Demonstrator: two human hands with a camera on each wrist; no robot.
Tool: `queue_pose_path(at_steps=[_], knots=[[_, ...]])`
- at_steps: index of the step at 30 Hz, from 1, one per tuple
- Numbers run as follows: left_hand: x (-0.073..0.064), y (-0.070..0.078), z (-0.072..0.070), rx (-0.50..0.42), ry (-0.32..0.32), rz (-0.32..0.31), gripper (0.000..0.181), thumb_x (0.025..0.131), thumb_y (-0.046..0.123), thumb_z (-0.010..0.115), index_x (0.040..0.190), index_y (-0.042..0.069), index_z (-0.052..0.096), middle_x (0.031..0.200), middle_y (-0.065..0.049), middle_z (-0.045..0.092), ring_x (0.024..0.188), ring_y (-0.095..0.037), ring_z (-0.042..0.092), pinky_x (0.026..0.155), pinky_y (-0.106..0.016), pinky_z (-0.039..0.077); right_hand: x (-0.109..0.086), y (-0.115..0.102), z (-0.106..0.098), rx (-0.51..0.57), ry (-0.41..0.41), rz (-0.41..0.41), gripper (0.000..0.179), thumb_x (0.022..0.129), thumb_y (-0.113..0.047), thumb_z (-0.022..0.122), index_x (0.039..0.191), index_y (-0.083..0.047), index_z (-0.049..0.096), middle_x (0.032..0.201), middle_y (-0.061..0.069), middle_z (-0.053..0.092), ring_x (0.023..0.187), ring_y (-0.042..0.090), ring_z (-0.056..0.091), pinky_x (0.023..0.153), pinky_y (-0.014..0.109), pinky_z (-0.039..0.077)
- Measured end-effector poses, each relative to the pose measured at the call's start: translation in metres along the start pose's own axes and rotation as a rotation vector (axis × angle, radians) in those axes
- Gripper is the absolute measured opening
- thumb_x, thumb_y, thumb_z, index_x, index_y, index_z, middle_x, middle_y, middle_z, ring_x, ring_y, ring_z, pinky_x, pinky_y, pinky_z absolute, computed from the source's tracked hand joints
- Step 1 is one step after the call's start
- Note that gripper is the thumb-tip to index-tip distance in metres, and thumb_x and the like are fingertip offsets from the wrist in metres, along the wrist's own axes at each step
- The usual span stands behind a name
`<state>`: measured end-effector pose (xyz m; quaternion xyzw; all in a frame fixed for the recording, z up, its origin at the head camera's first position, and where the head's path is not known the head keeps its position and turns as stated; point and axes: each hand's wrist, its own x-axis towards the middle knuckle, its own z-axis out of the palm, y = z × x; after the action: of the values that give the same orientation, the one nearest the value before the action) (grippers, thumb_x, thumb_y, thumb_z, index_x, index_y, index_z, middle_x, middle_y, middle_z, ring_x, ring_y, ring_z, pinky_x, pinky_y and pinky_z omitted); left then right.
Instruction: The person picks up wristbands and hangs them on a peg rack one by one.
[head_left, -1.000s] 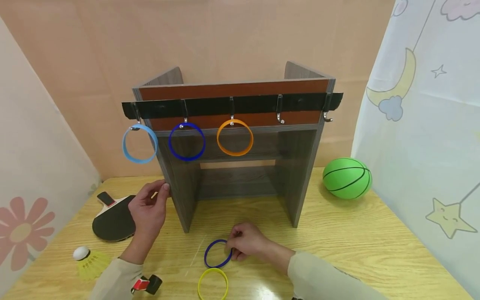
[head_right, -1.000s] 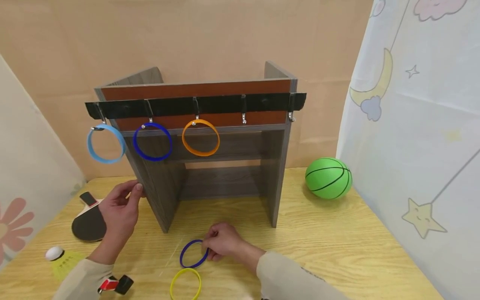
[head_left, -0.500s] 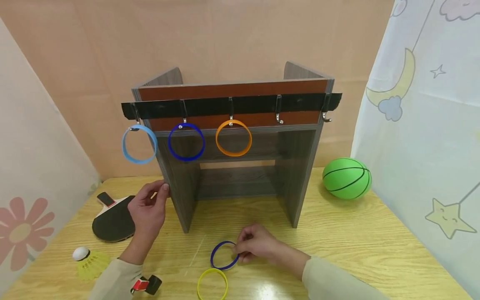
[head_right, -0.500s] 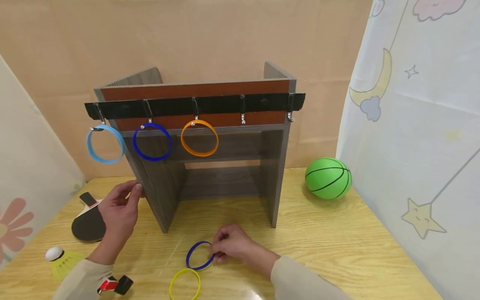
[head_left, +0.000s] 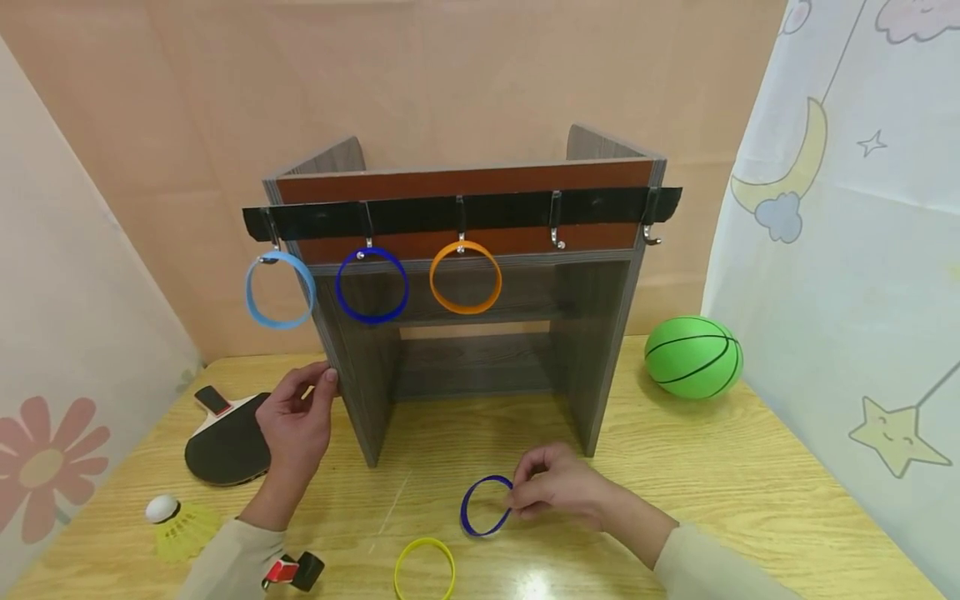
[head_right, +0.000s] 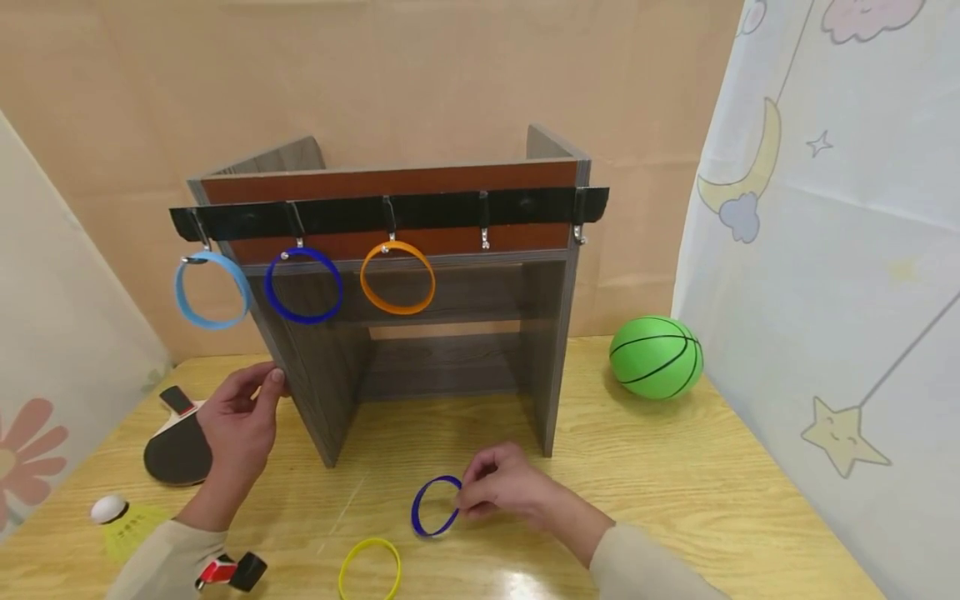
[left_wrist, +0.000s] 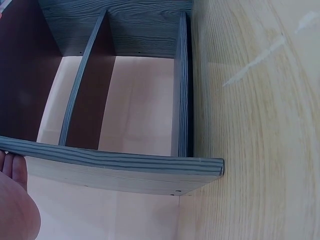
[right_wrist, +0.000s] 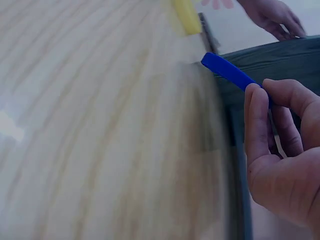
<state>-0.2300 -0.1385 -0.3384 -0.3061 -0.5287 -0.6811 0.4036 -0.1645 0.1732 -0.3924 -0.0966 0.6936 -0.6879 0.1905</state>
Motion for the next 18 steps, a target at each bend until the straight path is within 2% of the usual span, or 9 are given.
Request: queue_pose_path(at_steps=[9, 15, 18], knots=[[0.001, 0.000, -0.001, 0.000, -0.003, 0.011, 0.009, 0.080, -0.027, 0.052, 0.088, -0.029, 0.054, 0.075, -0.015, 0.064, 0.065, -0.013, 0.064, 0.065, -0.018, 0.054, -0.014, -0.027, -0.014, 0.037, 0.004, -0.111, 0.015, 0.074, 0.005, 0.072, 0.073, -0.006, 0.062, 0.076, 0.011, 0.063, 0.072, 0.023, 0.065, 0.072, 0.041, 0.056], [0.000, 0.001, 0.000, 0.008, -0.004, 0.008, 0.009, 0.081, -0.025, 0.053, 0.088, -0.030, 0.054, 0.074, -0.019, 0.062, 0.066, -0.013, 0.064, 0.065, -0.019, 0.054, -0.020, -0.050, -0.020, 0.091, 0.006, -0.197, 0.019, 0.075, 0.007, 0.070, 0.072, -0.010, 0.063, 0.079, 0.005, 0.060, 0.072, 0.017, 0.063, 0.073, 0.035, 0.055], [0.000, 0.001, 0.001, 0.004, 0.000, 0.002, 0.009, 0.082, -0.023, 0.055, 0.089, -0.029, 0.054, 0.075, -0.020, 0.062, 0.066, -0.013, 0.064, 0.066, -0.019, 0.054, -0.023, -0.062, -0.021, 0.152, 0.003, -0.277, 0.020, 0.077, 0.009, 0.069, 0.074, -0.011, 0.066, 0.082, 0.004, 0.060, 0.073, 0.016, 0.063, 0.072, 0.032, 0.055]])
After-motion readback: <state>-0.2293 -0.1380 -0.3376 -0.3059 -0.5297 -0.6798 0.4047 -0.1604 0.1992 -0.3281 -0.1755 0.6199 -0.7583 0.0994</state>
